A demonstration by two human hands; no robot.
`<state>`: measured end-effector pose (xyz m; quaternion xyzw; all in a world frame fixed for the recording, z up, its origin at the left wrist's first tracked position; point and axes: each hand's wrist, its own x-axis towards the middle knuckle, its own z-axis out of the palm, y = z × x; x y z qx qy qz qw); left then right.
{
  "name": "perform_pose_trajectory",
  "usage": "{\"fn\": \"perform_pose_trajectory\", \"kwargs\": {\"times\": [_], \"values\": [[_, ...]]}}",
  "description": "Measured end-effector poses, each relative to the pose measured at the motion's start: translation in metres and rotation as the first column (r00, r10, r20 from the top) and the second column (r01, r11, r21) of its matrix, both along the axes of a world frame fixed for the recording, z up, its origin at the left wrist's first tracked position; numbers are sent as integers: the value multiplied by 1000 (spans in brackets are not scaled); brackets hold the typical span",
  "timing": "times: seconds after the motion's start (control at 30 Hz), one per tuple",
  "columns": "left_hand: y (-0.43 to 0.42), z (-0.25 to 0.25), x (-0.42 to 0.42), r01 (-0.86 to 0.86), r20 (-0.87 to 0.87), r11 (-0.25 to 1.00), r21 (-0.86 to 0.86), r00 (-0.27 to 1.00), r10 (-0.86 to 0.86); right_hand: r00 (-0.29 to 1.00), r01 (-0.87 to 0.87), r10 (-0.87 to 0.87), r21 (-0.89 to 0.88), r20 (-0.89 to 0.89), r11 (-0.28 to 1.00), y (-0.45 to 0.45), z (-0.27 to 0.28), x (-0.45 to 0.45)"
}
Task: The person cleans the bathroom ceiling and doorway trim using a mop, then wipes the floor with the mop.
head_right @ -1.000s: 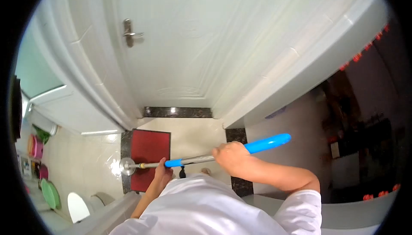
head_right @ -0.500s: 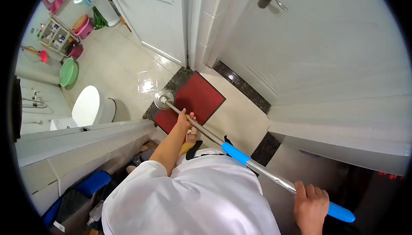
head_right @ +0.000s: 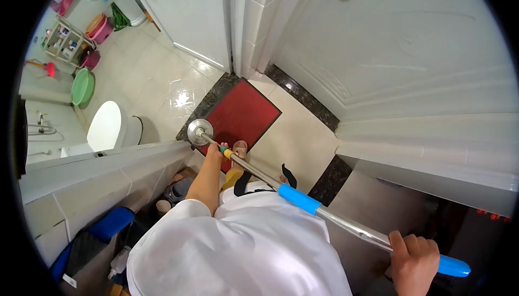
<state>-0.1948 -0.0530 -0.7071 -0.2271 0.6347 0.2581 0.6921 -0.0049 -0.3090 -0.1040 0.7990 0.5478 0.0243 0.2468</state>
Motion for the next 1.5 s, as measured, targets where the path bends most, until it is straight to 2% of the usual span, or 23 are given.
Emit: {"fn": "perform_pose_trajectory", "kwargs": {"times": [0.1, 0.17, 0.27, 0.4, 0.43, 0.47, 0.53, 0.57, 0.6, 0.67, 0.73, 0.8, 0.87, 0.93, 0.97, 1.03, 1.07, 1.13, 1.17, 1.2, 1.27, 1.33, 1.5], "values": [[-5, 1, -1, 4, -63, 1000, 8, 998, -3, 995, 66, -67, -23, -71, 998, -9, -1, 1], [-10, 2, 4, 26, -57, 999, 36, 998, -24, 993, 32, -17, 127, -115, 991, -19, 7, 15], [-1, 20, 27, 98, -29, 993, 72, 995, -96, 953, 270, -277, 72, 121, 960, -46, 24, 31], [21, 24, 61, 3, 244, 984, 179, 968, -48, 969, 145, -158, 84, 189, 986, -53, 20, 33], [28, 27, 70, 16, 251, 979, 204, 966, -68, 965, -91, 81, 27, 248, 995, -38, 24, 29], [32, 29, 79, 32, 259, 972, 233, 961, -94, 959, -181, 148, 121, 241, 976, -21, 16, 23], [31, 22, 93, 106, 279, 891, 441, 927, -249, 967, -121, 79, 163, 241, 979, -18, -17, 26], [31, 52, 107, 73, 283, 920, 386, 939, -193, 974, -129, 96, 152, 203, 980, -8, -32, 28], [29, 62, 116, 137, 289, 887, 442, 914, -285, 979, -141, 117, 138, 167, 980, 7, -49, 31], [19, 72, 137, 117, 368, 867, 485, 872, -323, 999, 26, -25, 39, -43, 999, 33, -98, 28], [6, 34, 165, 272, 325, 851, 450, 837, -440, 978, -172, 160, -89, -131, 981, 51, -155, 26], [-11, 59, 175, 485, -16, 752, 446, 844, -535, 951, -83, -20, -318, -310, 945, 56, -166, 24], [-10, 49, 176, 427, 108, 812, 398, 857, -504, 955, -64, -45, -351, -293, 934, 36, -157, 39], [-11, 47, 181, 551, 33, 691, 468, 770, -637, 967, 113, -180, -328, -182, 938, 23, -136, 42], [-14, 47, 188, 543, 40, 702, 462, 778, -627, 969, 103, -170, -337, -179, 936, 21, -129, 39], [-15, 50, 203, 735, -218, 556, 388, 660, -719, 977, 97, -155, -339, -147, 936, 22, -122, 37], [-10, 45, 202, 728, -223, 570, 381, 670, -708, 978, 77, -137, -341, -156, 937, 23, -126, 39], [-2, 33, 197, 969, -508, 228, 100, 246, -825, 930, -40, -48, -232, -364, 972, 25, -134, 43], [8, 58, 180, 949, -429, 260, 178, 313, -847, 928, -57, -35, -235, -370, 970, 36, -129, 45], [15, 71, 171, 945, -433, 276, 174, 326, -841, 921, -181, 95, -198, -377, 963, 53, -120, 47], [14, 83, 158, 861, -316, 413, 296, 497, -808, 894, -312, 230, -166, -384, 936, 72, -105, 51], [13, 82, 144, 839, -302, 459, 291, 536, -788, 887, -400, 299, -260, -352, 879, 86, -99, 64], [7, 87, 84, 765, -348, 602, 227, 641, -684, 800, -567, 477, -200, -364, 799, 114, -109, 70]]}}
